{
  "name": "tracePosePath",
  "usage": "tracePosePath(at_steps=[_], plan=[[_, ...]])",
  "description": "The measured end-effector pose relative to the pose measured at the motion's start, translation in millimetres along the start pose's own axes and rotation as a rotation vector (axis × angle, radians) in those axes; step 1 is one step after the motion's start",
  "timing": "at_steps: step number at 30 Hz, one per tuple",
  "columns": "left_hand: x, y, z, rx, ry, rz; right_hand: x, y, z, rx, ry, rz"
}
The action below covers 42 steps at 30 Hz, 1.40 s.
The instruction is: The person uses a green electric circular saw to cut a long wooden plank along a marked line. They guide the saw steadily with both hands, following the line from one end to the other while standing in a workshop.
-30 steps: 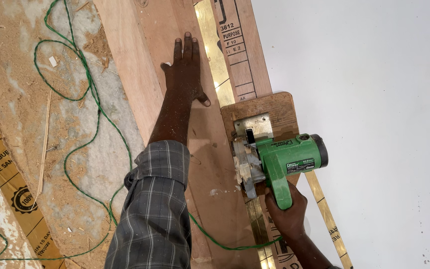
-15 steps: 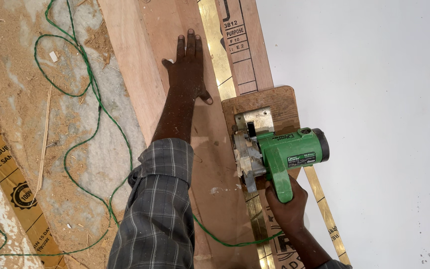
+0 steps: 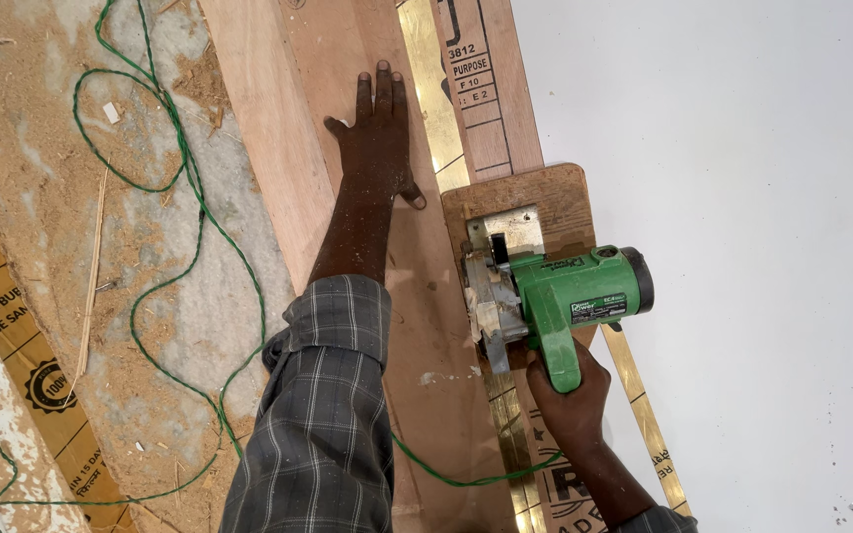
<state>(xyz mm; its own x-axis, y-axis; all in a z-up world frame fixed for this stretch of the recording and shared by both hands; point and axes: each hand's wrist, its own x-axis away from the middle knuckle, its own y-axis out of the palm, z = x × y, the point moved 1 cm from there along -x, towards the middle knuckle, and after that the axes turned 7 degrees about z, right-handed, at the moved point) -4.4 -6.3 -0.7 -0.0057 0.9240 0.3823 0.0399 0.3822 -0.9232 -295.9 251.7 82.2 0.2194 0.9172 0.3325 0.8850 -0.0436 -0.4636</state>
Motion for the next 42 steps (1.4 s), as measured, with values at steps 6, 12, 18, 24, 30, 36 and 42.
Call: tracePosePath(at_steps=[6,12,18,24,30,36,42], plan=[[0,-1,0,0.011,-0.014,-0.029,-3,2,-1,-0.015,0.021,-0.009],[-1,-4,0,-0.003,-0.013,-0.035,-8,4,-5,0.000,-0.004,-0.001],[-1,-2,1,-0.008,-0.015,-0.042,-11,6,-7,-0.010,-0.022,0.008],[0,-5,2,-0.007,-0.015,-0.037,-15,8,-8,-0.010,-0.042,0.019],[2,-12,3,-0.008,-0.017,-0.077,-19,10,-10,0.003,-0.027,0.018],[3,-15,5,0.006,-0.039,-0.069,-23,12,-13,-0.001,-0.047,0.016],[5,-12,6,0.023,-0.057,-0.085,-27,14,-13,0.004,-0.024,0.028]])
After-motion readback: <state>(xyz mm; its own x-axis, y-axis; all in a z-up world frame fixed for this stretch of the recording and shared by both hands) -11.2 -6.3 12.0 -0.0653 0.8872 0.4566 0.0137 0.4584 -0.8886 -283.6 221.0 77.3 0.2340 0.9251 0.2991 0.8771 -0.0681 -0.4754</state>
